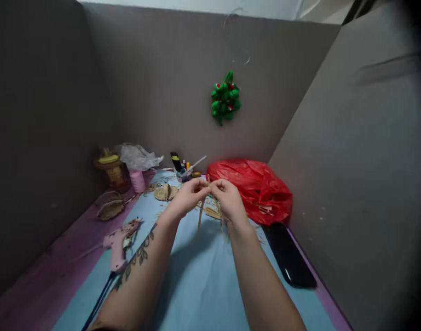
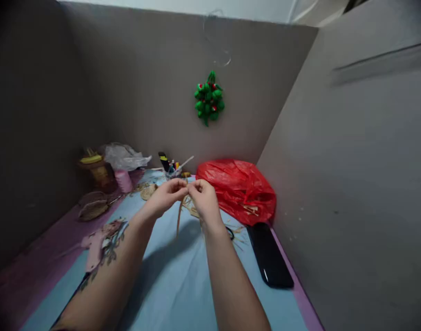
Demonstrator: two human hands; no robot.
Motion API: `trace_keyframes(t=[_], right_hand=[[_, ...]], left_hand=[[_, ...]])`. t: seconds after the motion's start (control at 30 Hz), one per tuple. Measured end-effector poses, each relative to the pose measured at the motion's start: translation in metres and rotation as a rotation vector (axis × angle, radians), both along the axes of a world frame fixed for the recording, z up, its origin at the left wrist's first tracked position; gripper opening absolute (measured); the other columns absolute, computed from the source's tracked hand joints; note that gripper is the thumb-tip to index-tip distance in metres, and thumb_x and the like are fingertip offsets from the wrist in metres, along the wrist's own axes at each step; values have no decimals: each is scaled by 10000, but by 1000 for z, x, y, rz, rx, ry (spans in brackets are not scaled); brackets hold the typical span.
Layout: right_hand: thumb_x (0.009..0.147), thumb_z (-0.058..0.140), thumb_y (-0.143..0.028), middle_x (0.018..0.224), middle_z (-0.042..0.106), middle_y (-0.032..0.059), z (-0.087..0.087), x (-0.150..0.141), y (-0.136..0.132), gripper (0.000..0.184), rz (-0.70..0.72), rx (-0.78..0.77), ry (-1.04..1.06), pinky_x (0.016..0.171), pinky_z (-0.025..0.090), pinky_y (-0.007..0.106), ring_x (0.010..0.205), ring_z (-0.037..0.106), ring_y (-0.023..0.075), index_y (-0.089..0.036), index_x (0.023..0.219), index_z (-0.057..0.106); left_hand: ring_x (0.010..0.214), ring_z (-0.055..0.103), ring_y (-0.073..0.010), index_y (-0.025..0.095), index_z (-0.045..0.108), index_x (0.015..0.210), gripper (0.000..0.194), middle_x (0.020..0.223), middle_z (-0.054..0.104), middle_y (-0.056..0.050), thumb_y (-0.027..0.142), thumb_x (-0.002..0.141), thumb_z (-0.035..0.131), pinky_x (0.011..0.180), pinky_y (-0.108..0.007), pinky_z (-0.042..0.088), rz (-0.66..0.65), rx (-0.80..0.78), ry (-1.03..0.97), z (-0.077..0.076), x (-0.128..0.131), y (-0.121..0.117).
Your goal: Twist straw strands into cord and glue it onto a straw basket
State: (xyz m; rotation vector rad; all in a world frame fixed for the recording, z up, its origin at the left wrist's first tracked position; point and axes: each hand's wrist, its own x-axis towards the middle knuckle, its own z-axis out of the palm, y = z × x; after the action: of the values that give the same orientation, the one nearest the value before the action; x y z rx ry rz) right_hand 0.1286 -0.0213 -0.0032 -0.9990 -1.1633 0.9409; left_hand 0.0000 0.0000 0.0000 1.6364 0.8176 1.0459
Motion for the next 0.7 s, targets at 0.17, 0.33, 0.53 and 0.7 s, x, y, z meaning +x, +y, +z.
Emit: trace_keyframes(t=[0.17,0.33,0.53,0.7], right_hand=[[663,633,-281,595,531,-38,-3,3,2,136,-36,-8,-59,547,354,225,556,461,105,-162,680,569],[673,636,-291,598,539,-35,-3,1,1,145,-51,2,-95,533,356,223,550,465,105,-164,693,569],[687,619,-294,608,575,-15,2,0,-3,139,-17,17,-91,555,385,229,571,503,117,-159,689,589],[654,645,-301,649,603,5,6,9,-5,183,-2,-29,-111,577,400,242,592,517,126,-146,749,620]], left_hand=[[571,377,-86,152,496,696,228,621,431,43,362,772,543,538,-209,290,62,62,119,6,-1,-4],[569,349,-93,166,455,665,232,606,397,45,355,791,495,533,-214,279,71,69,162,9,-2,-6],[517,331,-74,183,393,664,263,574,386,59,389,788,499,511,-205,270,-39,-70,-57,7,2,-7],[500,350,-66,184,408,691,272,571,403,65,416,775,522,508,-198,278,-44,-99,-143,1,3,-4]])
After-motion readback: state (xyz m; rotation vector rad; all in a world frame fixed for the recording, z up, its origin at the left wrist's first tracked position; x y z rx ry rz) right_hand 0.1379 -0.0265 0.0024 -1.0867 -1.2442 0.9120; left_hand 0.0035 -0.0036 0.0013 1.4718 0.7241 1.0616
